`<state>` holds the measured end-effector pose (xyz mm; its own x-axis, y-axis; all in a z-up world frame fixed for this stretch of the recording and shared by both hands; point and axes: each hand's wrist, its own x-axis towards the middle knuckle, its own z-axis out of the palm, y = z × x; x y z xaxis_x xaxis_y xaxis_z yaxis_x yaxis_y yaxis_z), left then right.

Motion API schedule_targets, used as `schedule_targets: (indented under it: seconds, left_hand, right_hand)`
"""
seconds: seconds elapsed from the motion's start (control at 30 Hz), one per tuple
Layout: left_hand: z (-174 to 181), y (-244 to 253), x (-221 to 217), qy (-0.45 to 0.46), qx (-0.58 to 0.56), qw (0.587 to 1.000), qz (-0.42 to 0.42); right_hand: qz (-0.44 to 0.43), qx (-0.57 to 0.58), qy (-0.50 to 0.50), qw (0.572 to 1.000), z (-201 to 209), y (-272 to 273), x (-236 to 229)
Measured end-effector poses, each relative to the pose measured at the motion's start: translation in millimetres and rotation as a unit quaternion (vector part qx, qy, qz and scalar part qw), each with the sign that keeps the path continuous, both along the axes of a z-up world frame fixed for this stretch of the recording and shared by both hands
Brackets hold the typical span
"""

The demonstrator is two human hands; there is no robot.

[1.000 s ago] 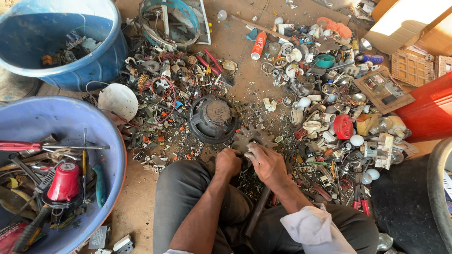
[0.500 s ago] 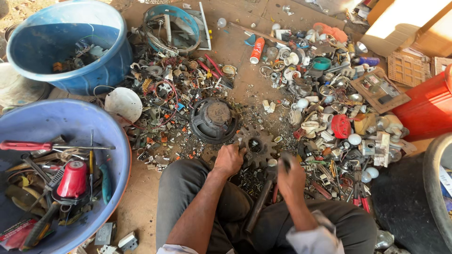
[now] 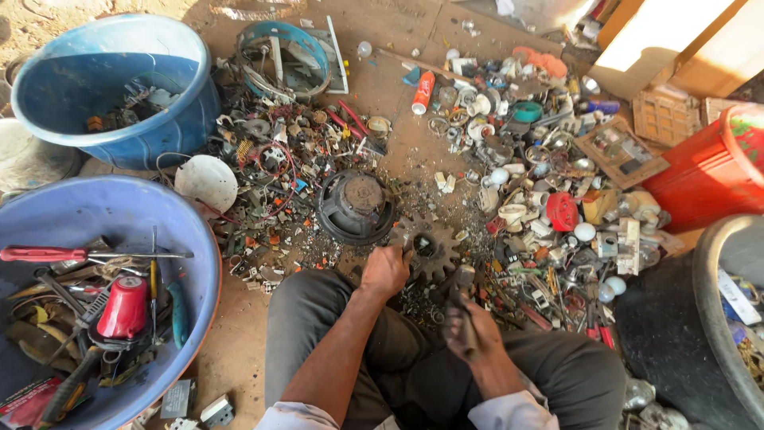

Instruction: The person sits on the floor and uses a hammer to strike a metal gear-like object, breaking it into smaller pieces. The person repeatedly picks up fragments and strikes them further to reduce their size.

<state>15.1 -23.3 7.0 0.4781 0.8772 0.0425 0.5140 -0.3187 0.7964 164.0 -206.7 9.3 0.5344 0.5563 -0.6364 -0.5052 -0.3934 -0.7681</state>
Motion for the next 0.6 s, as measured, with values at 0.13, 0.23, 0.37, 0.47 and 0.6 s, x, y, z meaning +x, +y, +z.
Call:
schedule_targets:
  seconds: [0.13,0.23,0.37,0.47,0.6]
  left_hand:
    - [5.1,6.1,-1.3,0.002,0.002,1.0,-0.001]
    - [1.8,-1.6,0.2,0.001,-0.016,1.0,-0.017]
    - [5.5,4.0,2.9,0.018,-0.012,1.0,-0.02]
    - [5.7,5.6,0.4,0.045,-0.031,0.998,-0.035]
    - [8.3,1.2,-4.1,0.044,-0.025,0.998,-0.035]
  right_hand:
    - [0.05,-0.018,-0.096,0.994,66.7,-2.0,-26.2]
    - [0.134,0.079,-0.347,0.925,123.4,-14.1,-38.7]
    - [0.23,0.189,-0.643,0.706,194.8,10.6,-18.4]
    - [0.356,0.018,-0.637,0.684,211.0,47.7,-15.3]
    - [0.451,-0.05,-0.62,0.64,217.7,66.6,-22.4]
